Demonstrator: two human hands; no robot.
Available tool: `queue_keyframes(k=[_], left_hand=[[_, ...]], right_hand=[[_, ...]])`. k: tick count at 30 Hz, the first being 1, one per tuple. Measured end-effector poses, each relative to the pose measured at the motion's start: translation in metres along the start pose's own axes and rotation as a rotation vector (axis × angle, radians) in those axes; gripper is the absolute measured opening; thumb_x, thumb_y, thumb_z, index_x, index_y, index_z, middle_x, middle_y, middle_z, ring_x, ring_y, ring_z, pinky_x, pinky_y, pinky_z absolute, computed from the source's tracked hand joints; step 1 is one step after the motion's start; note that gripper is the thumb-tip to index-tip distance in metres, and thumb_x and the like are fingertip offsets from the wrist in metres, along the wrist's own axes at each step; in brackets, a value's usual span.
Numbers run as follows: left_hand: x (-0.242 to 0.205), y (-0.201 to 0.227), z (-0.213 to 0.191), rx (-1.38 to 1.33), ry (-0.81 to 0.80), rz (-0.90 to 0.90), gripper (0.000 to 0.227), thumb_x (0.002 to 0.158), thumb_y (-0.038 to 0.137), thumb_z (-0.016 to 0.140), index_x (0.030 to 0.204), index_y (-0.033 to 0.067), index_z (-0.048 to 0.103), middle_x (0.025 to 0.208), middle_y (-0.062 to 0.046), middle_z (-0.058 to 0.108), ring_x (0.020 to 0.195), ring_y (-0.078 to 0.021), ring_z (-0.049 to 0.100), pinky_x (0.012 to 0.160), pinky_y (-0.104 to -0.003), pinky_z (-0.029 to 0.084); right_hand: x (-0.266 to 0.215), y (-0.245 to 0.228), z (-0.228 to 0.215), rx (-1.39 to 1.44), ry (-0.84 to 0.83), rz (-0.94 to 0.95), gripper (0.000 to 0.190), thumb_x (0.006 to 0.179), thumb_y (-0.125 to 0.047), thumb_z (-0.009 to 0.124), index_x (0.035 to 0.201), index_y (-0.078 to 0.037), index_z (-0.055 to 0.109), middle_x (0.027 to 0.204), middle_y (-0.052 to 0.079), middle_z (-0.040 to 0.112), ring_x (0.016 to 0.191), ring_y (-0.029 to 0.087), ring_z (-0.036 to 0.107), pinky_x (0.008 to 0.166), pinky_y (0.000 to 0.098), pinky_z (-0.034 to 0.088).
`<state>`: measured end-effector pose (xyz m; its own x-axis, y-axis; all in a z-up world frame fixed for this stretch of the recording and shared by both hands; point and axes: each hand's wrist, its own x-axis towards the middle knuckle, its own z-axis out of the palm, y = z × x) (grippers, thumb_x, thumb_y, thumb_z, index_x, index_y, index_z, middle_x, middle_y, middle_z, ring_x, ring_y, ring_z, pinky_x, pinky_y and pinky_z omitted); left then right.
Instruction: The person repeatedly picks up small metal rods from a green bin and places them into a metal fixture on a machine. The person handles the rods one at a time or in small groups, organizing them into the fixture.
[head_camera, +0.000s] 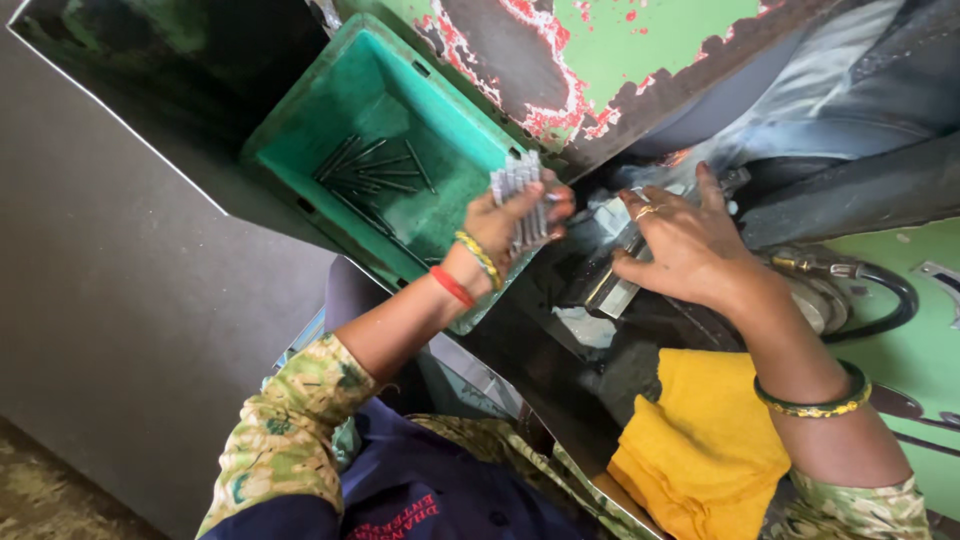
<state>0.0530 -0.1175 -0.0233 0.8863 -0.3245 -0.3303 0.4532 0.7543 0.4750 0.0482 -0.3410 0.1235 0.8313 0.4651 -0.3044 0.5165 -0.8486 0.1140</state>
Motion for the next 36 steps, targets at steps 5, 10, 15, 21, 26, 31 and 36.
queue_keyframes(k=[5,10,15,21,26,31,36], left_hand=[[0.029,-0.02,-0.046,-0.148,0.192,0.28,0.022,0.102,0.008,0.065,0.122,-0.0015,0.064,0.108,-0.017,0.074,0.098,-0.0279,0.073,0.091,-0.04,0.06],[0.037,-0.054,-0.072,-0.097,0.333,0.109,0.018,0.098,0.003,0.06,0.115,-0.0028,0.06,0.103,-0.018,0.075,0.088,-0.0304,0.074,0.08,-0.041,0.061],[0.017,-0.034,-0.062,-0.109,0.23,0.065,0.023,0.098,0.006,0.058,0.118,-0.0043,0.059,0.101,-0.02,0.073,0.085,-0.0314,0.077,0.077,-0.043,0.064],[-0.018,-0.009,-0.022,0.116,0.02,-0.134,0.033,0.092,0.012,0.069,0.12,-0.0052,0.064,0.095,-0.012,0.07,0.077,-0.0241,0.072,0.066,-0.042,0.067],[-0.025,-0.011,0.009,0.315,-0.204,-0.283,0.038,0.09,0.015,0.074,0.122,-0.0059,0.066,0.095,-0.01,0.071,0.077,-0.0206,0.071,0.064,-0.039,0.066],[-0.017,-0.015,0.026,0.349,-0.267,-0.376,0.04,0.085,0.015,0.076,0.119,-0.0036,0.064,0.1,-0.008,0.076,0.08,-0.0186,0.074,0.061,-0.037,0.066],[-0.011,-0.015,0.033,0.475,-0.274,-0.367,0.036,0.083,0.015,0.081,0.112,-0.0017,0.068,0.094,-0.008,0.074,0.075,-0.0158,0.071,0.057,-0.034,0.063]], right_hand=[[-0.001,0.006,0.004,0.011,0.035,-0.026,0.078,0.083,-0.049,0.065,0.141,0.002,0.055,0.14,0.023,0.059,0.135,0.032,0.053,0.124,0.059,0.015],[0.002,0.009,0.003,-0.028,0.017,-0.023,0.076,0.083,-0.049,0.065,0.141,0.0,0.056,0.139,0.024,0.059,0.136,0.031,0.052,0.124,0.0559,0.017],[0.002,0.015,0.003,0.018,0.084,-0.07,0.069,0.085,-0.044,0.063,0.139,-0.001,0.058,0.139,0.022,0.061,0.135,0.03,0.054,0.125,0.0538,0.019],[0.003,0.021,0.002,0.103,0.096,-0.072,0.058,0.089,-0.037,0.061,0.136,-0.003,0.063,0.137,0.02,0.064,0.13,0.03,0.058,0.126,0.0507,0.022],[0.005,0.024,-0.002,0.157,0.129,-0.094,0.052,0.089,-0.032,0.062,0.131,-0.002,0.067,0.134,0.02,0.067,0.127,0.031,0.061,0.125,0.0499,0.025],[0.007,0.026,-0.003,0.224,0.183,-0.106,0.043,0.089,-0.025,0.064,0.124,-0.001,0.071,0.127,0.018,0.071,0.122,0.031,0.064,0.125,0.0503,0.027],[0.009,0.027,-0.003,0.257,0.187,-0.084,0.038,0.089,-0.02,0.065,0.122,-0.002,0.072,0.118,0.018,0.074,0.107,0.032,0.069,0.125,0.0491,0.029]])
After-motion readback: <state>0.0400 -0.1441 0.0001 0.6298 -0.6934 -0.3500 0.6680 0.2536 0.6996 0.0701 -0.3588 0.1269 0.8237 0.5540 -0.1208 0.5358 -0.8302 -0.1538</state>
